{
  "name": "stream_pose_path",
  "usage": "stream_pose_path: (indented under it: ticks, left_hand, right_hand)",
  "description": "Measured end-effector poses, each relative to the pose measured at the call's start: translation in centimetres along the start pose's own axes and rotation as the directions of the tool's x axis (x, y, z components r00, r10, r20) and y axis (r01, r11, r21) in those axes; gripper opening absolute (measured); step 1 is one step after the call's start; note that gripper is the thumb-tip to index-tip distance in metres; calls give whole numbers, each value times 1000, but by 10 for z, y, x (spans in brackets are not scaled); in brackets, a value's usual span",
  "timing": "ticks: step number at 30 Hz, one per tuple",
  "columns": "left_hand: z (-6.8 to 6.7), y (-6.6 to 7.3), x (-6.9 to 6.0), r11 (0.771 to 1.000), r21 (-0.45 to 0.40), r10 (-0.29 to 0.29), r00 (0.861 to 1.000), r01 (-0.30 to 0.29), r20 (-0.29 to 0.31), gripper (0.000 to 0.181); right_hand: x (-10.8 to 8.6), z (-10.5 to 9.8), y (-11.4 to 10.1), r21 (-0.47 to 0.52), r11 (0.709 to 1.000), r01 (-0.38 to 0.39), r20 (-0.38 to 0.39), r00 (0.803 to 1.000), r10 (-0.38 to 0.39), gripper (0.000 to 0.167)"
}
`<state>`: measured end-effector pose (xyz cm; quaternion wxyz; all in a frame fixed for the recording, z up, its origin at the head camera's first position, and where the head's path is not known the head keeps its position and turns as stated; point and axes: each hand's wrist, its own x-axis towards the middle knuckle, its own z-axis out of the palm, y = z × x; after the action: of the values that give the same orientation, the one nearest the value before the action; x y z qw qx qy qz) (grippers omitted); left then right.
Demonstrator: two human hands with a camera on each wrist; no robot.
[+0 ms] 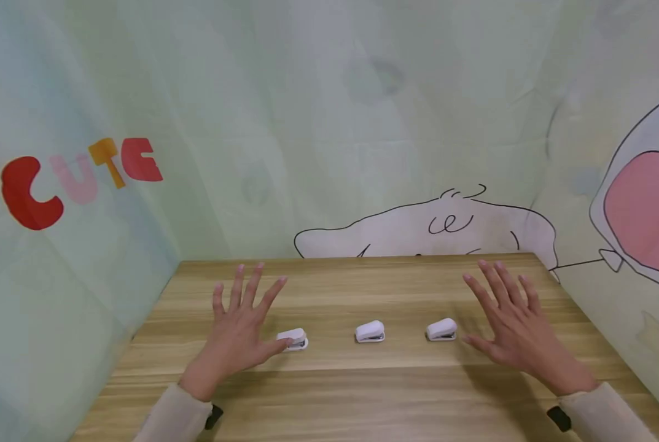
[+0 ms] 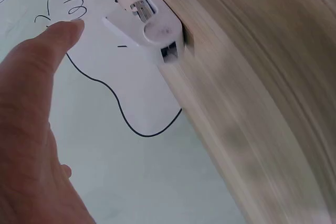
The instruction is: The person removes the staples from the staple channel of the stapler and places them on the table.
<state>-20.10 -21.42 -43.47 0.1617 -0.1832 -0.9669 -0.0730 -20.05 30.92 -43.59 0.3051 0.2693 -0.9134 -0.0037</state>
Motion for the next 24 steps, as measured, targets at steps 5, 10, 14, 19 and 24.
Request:
stream_pose_path:
  ticks: [5,10,14,19,24]
  left_hand:
    - [6,10,1,992,-124,24,996,-34,-82,114]
    - [12,23,4,965,-256,27,992,-57,-121,113]
    - [15,33,10,946,-316,25,991,-66,-134,109]
    - [22,42,17,925,-373,21,988,-77,-153,102]
    - [27,51,19,900,-427,34,991,-87,-130,99]
  right_hand:
    - [1,3,-7,77,997,-28,-21,999,30,104]
    - [1,5,-9,184,981,-63,-49,996,73,101]
    - [1,7,-9,253,964,-86,-69,992,107,93]
    - [-1,15,-8,302,952,-53,-122,988,94,91]
    - [-5,21,-9,355,934,-45,-172,979,112,79]
